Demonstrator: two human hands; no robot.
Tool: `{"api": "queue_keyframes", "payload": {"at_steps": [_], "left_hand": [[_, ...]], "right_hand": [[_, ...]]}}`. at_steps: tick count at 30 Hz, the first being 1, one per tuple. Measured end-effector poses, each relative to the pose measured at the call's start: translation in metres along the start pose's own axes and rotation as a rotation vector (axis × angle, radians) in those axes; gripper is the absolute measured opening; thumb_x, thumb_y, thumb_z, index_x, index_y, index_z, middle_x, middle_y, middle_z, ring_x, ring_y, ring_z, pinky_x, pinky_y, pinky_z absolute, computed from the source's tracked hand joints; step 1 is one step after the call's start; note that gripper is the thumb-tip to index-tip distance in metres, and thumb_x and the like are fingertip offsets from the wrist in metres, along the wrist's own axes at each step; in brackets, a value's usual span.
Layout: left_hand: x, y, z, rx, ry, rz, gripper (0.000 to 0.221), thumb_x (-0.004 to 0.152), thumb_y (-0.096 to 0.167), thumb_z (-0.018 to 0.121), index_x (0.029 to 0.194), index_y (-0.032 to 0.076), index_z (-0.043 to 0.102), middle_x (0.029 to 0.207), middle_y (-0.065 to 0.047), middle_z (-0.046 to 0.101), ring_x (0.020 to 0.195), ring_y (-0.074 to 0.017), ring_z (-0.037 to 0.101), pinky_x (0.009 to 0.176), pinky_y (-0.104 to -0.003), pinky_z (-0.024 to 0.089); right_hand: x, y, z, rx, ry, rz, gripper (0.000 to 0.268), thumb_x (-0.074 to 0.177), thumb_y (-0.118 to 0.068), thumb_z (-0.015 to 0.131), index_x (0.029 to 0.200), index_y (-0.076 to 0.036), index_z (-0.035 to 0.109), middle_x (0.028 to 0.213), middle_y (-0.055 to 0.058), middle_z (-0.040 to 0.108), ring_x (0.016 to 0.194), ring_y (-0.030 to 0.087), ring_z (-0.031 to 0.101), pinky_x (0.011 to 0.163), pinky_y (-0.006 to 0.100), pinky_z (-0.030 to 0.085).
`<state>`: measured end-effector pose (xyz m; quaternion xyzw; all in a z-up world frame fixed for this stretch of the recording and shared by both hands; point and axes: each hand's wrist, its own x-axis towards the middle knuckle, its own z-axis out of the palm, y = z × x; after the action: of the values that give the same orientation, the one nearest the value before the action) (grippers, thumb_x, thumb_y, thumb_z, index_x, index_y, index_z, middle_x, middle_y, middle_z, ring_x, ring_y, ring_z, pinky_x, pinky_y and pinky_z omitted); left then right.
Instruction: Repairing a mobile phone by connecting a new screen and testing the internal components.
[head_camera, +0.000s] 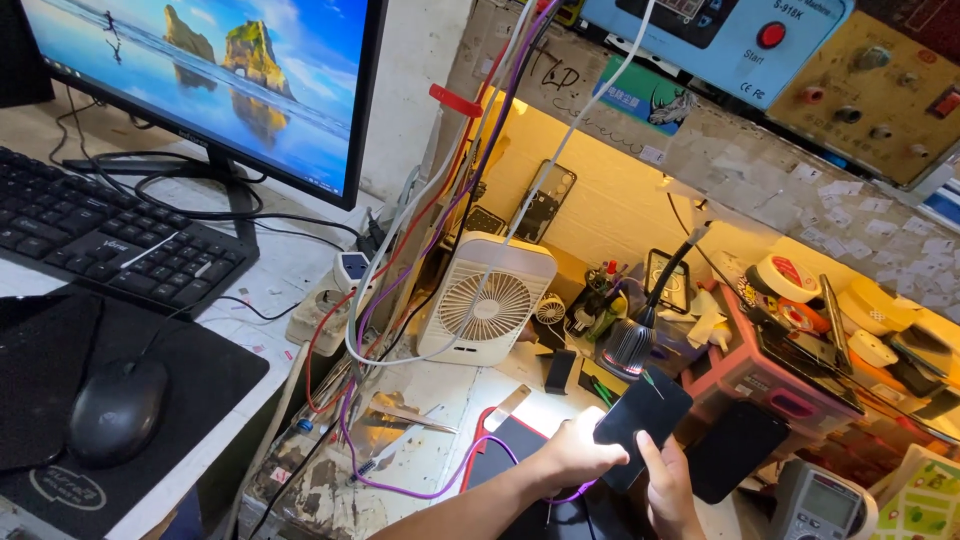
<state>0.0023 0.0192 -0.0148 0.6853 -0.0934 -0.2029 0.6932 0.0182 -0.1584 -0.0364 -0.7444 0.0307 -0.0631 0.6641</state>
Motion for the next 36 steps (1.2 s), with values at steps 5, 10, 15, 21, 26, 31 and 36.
{"api": "queue_keyframes", "payload": {"at_steps": [5,10,15,21,26,31,36], "left_hand": [[0.000,0.000,0.000,0.020,0.018,0.003,0.052,0.079,0.039,0.063,0.122,0.010,0.052,0.109,-0.013,0.060,0.101,-0.0246,0.061,0.080,-0.034,0.054],[-0.002,0.003,0.001,0.016,0.011,-0.010,0.051,0.080,0.037,0.063,0.122,0.010,0.052,0.109,-0.013,0.060,0.100,-0.0240,0.061,0.079,-0.033,0.054],[-0.003,0.003,0.001,0.009,0.037,-0.003,0.048,0.080,0.034,0.063,0.121,0.010,0.054,0.110,-0.013,0.062,0.099,-0.0236,0.062,0.079,-0.034,0.054],[0.001,0.000,0.001,0.015,0.021,0.008,0.052,0.080,0.036,0.063,0.123,0.010,0.052,0.109,-0.013,0.061,0.100,-0.0236,0.062,0.078,-0.033,0.054],[0.002,-0.001,0.002,0.011,0.026,0.025,0.050,0.080,0.036,0.063,0.121,0.009,0.053,0.107,-0.012,0.061,0.098,-0.0231,0.062,0.077,-0.033,0.054],[0.000,0.003,0.001,0.026,0.034,0.023,0.050,0.080,0.036,0.062,0.120,0.010,0.054,0.108,-0.012,0.062,0.100,-0.0237,0.061,0.079,-0.034,0.054],[0.011,0.001,0.003,-0.107,0.059,0.124,0.023,0.086,0.031,0.058,0.098,0.011,0.057,0.096,-0.005,0.061,0.088,-0.0151,0.057,0.076,-0.032,0.047]], "right_hand": [[-0.004,-0.007,0.004,-0.008,0.003,0.038,0.050,0.099,-0.015,0.049,0.146,0.000,0.053,0.141,0.020,0.064,0.129,0.034,0.060,0.115,0.045,0.044],[0.002,0.004,-0.002,0.044,-0.006,0.005,0.048,0.099,-0.015,0.050,0.144,0.000,0.055,0.138,0.020,0.065,0.126,0.034,0.061,0.114,0.045,0.045],[0.004,0.009,-0.004,0.038,-0.029,-0.042,0.046,0.099,-0.015,0.050,0.142,-0.002,0.057,0.137,0.019,0.067,0.124,0.033,0.063,0.112,0.045,0.046],[0.008,0.015,-0.008,0.037,-0.035,-0.040,0.046,0.099,-0.016,0.051,0.142,-0.001,0.057,0.135,0.020,0.067,0.122,0.032,0.063,0.110,0.045,0.048],[0.004,0.005,-0.004,0.016,-0.035,-0.010,0.047,0.098,-0.019,0.051,0.142,-0.003,0.056,0.138,0.019,0.066,0.125,0.034,0.063,0.113,0.047,0.047],[0.011,0.013,-0.010,0.046,-0.040,-0.019,0.045,0.099,-0.018,0.052,0.139,0.000,0.059,0.132,0.022,0.068,0.119,0.034,0.065,0.108,0.047,0.050],[0.022,0.036,-0.021,0.361,-0.093,-0.101,0.036,0.101,-0.008,0.053,0.135,0.003,0.057,0.125,0.024,0.067,0.112,0.035,0.065,0.101,0.047,0.052]]}}
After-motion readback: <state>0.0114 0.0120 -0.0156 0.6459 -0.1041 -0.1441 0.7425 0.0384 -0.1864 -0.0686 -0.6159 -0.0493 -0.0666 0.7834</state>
